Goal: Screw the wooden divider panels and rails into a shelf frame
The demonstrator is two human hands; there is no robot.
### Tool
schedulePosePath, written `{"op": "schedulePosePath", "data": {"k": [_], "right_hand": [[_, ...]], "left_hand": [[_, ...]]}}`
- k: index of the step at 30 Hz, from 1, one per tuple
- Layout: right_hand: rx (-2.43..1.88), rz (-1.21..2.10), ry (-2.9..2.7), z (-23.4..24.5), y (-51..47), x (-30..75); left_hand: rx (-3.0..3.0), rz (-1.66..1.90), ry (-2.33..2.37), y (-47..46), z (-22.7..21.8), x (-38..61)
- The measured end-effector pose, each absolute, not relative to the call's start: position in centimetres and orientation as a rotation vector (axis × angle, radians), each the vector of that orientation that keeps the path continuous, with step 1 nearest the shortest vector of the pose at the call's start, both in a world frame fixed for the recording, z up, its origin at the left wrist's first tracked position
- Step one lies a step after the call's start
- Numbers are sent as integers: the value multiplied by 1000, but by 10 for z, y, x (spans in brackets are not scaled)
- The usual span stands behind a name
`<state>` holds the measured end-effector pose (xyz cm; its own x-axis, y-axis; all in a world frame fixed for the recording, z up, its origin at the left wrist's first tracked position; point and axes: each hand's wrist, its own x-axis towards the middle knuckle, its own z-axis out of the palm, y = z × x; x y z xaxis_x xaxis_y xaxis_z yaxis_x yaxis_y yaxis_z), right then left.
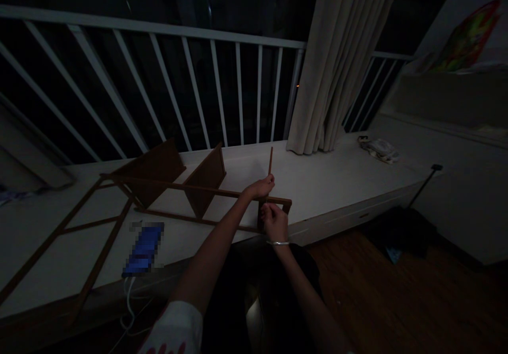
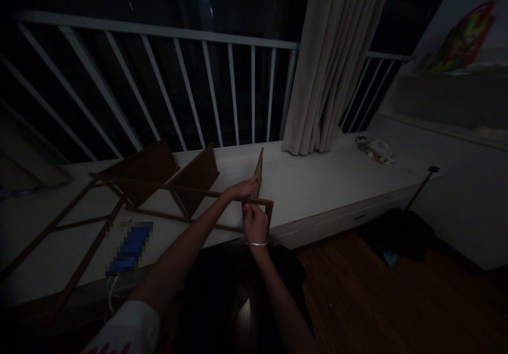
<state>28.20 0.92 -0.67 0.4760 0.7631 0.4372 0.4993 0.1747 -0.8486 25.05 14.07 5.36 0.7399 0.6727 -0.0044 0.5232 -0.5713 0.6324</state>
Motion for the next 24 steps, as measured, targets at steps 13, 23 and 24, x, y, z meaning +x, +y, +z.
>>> {"op": "schedulePosePath", "data": {"k": [13, 23, 24], "right_hand": [[-1604, 76, -1386, 6, 6, 292], [-1656, 33, -1463, 13, 4, 297], [-1658, 30, -1471, 13, 5, 297]], "left_hand": [[2326, 282, 877, 140, 54, 250], [2352, 280, 864, 139, 54, 249], [2350, 286, 864, 139, 55, 249]]}}
